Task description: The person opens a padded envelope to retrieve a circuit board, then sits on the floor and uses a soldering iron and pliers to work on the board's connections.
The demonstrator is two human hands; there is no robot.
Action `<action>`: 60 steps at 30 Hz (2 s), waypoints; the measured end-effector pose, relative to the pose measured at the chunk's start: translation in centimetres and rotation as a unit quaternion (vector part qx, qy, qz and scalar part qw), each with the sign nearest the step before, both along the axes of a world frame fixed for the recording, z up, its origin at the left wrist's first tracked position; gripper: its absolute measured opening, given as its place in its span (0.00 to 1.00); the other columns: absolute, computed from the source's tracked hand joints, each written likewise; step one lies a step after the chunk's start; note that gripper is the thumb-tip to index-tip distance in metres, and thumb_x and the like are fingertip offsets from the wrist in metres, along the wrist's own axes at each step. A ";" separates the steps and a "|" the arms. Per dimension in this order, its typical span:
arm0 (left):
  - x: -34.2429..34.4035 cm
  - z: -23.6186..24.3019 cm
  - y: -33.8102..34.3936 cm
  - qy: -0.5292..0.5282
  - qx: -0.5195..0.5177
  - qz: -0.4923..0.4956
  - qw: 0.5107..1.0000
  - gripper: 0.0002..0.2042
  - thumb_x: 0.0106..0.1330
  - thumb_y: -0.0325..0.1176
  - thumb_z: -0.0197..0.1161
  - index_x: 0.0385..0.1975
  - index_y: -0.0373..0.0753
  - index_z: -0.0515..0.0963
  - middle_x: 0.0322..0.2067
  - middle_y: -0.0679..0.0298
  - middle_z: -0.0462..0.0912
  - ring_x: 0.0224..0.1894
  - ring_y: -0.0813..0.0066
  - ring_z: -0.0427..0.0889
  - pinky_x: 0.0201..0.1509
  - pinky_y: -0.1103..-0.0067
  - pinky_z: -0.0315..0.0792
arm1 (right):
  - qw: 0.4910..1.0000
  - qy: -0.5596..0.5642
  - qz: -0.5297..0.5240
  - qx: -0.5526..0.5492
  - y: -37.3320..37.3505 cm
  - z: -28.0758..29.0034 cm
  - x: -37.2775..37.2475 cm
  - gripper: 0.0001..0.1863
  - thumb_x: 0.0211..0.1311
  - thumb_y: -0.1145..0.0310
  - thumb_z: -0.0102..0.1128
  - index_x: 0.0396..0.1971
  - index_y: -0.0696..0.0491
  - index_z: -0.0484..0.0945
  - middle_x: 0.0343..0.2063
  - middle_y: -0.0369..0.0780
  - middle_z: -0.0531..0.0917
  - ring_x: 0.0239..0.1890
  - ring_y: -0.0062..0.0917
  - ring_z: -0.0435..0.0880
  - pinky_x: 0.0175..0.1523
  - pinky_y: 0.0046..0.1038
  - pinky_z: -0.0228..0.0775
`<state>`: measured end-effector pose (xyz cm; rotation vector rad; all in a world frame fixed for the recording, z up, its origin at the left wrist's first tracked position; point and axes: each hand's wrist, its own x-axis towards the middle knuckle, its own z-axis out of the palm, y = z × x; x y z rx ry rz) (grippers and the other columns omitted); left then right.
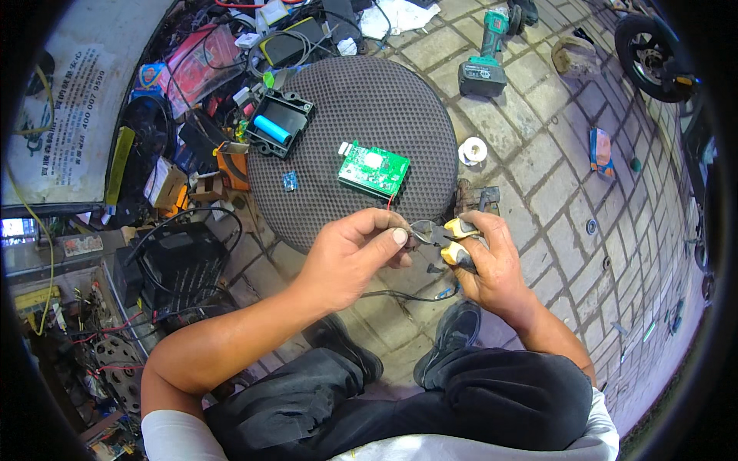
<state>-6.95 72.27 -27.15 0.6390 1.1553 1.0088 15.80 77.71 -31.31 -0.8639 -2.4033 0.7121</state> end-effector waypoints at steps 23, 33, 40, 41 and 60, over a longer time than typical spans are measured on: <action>-0.1 0.6 -0.3 0.061 0.017 -0.011 0.998 0.08 0.67 0.29 0.58 0.39 0.31 0.77 0.30 0.63 0.80 0.34 0.77 0.80 0.41 0.80 0.75 | 0.996 -0.019 0.013 0.088 0.6 0.1 0.4 0.19 0.29 0.76 0.65 0.31 0.60 0.77 0.45 0.46 0.73 0.46 0.41 0.73 0.49 0.40 0.67; 0.0 0.8 -0.3 0.085 0.025 -0.017 0.996 0.08 0.67 0.29 0.59 0.39 0.31 0.77 0.30 0.64 0.80 0.34 0.78 0.80 0.41 0.80 0.75 | 0.995 -0.026 0.015 0.099 0.7 0.2 0.5 0.18 0.28 0.75 0.64 0.28 0.60 0.77 0.44 0.47 0.73 0.45 0.41 0.73 0.49 0.40 0.67; -0.3 0.6 -0.4 0.110 0.025 -0.036 0.993 0.08 0.66 0.28 0.59 0.40 0.31 0.78 0.31 0.66 0.80 0.34 0.82 0.78 0.40 0.84 0.73 | 0.994 -0.033 0.019 0.099 0.7 0.1 0.7 0.19 0.28 0.74 0.64 0.29 0.60 0.77 0.43 0.47 0.73 0.45 0.42 0.74 0.49 0.40 0.67; -0.3 0.6 -0.4 0.113 0.022 -0.040 0.993 0.08 0.65 0.27 0.59 0.40 0.31 0.78 0.31 0.67 0.80 0.34 0.84 0.77 0.40 0.85 0.72 | 0.994 -0.032 0.019 0.099 0.7 0.0 0.7 0.19 0.28 0.74 0.64 0.29 0.60 0.77 0.43 0.47 0.73 0.45 0.42 0.74 0.49 0.40 0.67; -0.1 1.2 0.2 0.271 0.161 -0.071 0.947 0.02 0.58 0.22 0.60 0.29 0.31 0.77 0.31 0.62 0.80 0.30 0.83 0.76 0.33 0.86 0.71 | 0.999 0.040 0.001 -0.003 -1.1 -1.2 0.1 0.18 0.32 0.78 0.67 0.31 0.61 0.77 0.42 0.48 0.74 0.42 0.41 0.76 0.45 0.37 0.70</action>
